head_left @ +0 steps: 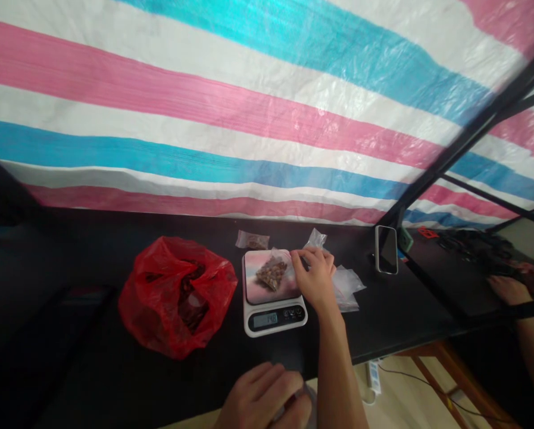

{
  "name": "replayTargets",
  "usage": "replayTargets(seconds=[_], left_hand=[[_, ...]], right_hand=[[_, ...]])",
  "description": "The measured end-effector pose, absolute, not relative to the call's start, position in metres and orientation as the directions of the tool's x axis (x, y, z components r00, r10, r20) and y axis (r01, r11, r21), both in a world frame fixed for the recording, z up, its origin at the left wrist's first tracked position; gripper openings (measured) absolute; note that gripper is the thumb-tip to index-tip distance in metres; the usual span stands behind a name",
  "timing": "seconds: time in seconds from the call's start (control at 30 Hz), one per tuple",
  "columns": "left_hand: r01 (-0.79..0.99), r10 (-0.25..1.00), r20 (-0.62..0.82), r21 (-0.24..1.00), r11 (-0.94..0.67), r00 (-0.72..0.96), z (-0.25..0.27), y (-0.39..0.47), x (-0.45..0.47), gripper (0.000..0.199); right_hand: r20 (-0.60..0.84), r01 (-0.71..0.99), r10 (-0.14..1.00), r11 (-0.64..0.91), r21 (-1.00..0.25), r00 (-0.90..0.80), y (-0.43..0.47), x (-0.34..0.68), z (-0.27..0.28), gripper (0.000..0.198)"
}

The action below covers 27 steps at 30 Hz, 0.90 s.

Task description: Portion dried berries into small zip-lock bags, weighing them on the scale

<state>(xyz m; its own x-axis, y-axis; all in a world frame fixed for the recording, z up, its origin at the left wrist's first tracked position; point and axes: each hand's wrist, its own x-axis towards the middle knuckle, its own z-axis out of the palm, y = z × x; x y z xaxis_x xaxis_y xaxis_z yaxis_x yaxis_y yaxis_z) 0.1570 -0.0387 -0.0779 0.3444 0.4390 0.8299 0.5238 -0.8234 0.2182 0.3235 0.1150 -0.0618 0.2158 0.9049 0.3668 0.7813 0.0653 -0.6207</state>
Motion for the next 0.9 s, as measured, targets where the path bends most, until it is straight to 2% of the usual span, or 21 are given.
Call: replayTargets(seconds=[0.1, 0.2, 0.3, 0.37, 0.47, 0.6, 0.73, 0.83, 0.9], left_hand=[[0.666, 0.518, 0.829, 0.266, -0.697, 0.212, -0.062, -0.024, 0.12, 0.028], [0.865, 0.601, 0.799, 0.287, -0.412, 0.021, -0.053, -0.004, 0.08, 0.016], [0.948, 0.705, 0.687, 0.311, -0.066, -0.176, -0.056, 0.01, 0.053, 0.029], [0.949, 0.759, 0.601, 0.309, 0.066, -0.249, -0.061, 0.012, 0.044, 0.035], [0.94, 0.792, 0.538, 0.317, 0.128, -0.29, -0.067, 0.01, 0.039, 0.038], [0.903, 0.813, 0.449, 0.377, 0.205, -0.372, -0.069, 0.008, 0.032, 0.046], [0.859, 0.826, 0.358, 0.44, 0.262, -0.436, -0.071, 0.008, 0.022, 0.062], [0.817, 0.811, 0.312, 0.485, 0.312, -0.495, -0.071, 0.006, 0.017, 0.063], [0.776, 0.762, 0.341, 0.544, 0.318, -0.551, -0.069, 0.005, 0.014, 0.06]], right_hand=[[0.329, 0.782, 0.93, 0.082, -0.618, 0.163, 0.114, 0.327, -0.063, 0.023], [0.313, 0.761, 0.939, 0.1, -0.641, 0.14, 0.114, 0.329, -0.062, 0.017], [0.312, 0.712, 0.94, 0.126, -0.691, 0.136, 0.114, 0.33, -0.06, 0.014], [0.351, 0.627, 0.931, 0.213, -0.749, 0.103, 0.116, 0.33, -0.058, 0.016], [0.399, 0.363, 0.916, 0.358, -0.86, 0.04, 0.117, 0.324, -0.053, 0.021], [0.367, 0.058, 0.93, 0.366, -0.929, 0.008, 0.115, 0.304, -0.043, 0.026], [0.359, -0.072, 0.933, 0.359, -0.931, 0.007, 0.112, 0.28, -0.032, 0.031], [0.368, -0.102, 0.93, 0.365, -0.925, -0.01, 0.108, 0.259, -0.025, 0.032], [0.377, -0.104, 0.925, 0.371, -0.923, -0.053, 0.105, 0.242, -0.02, 0.029]])
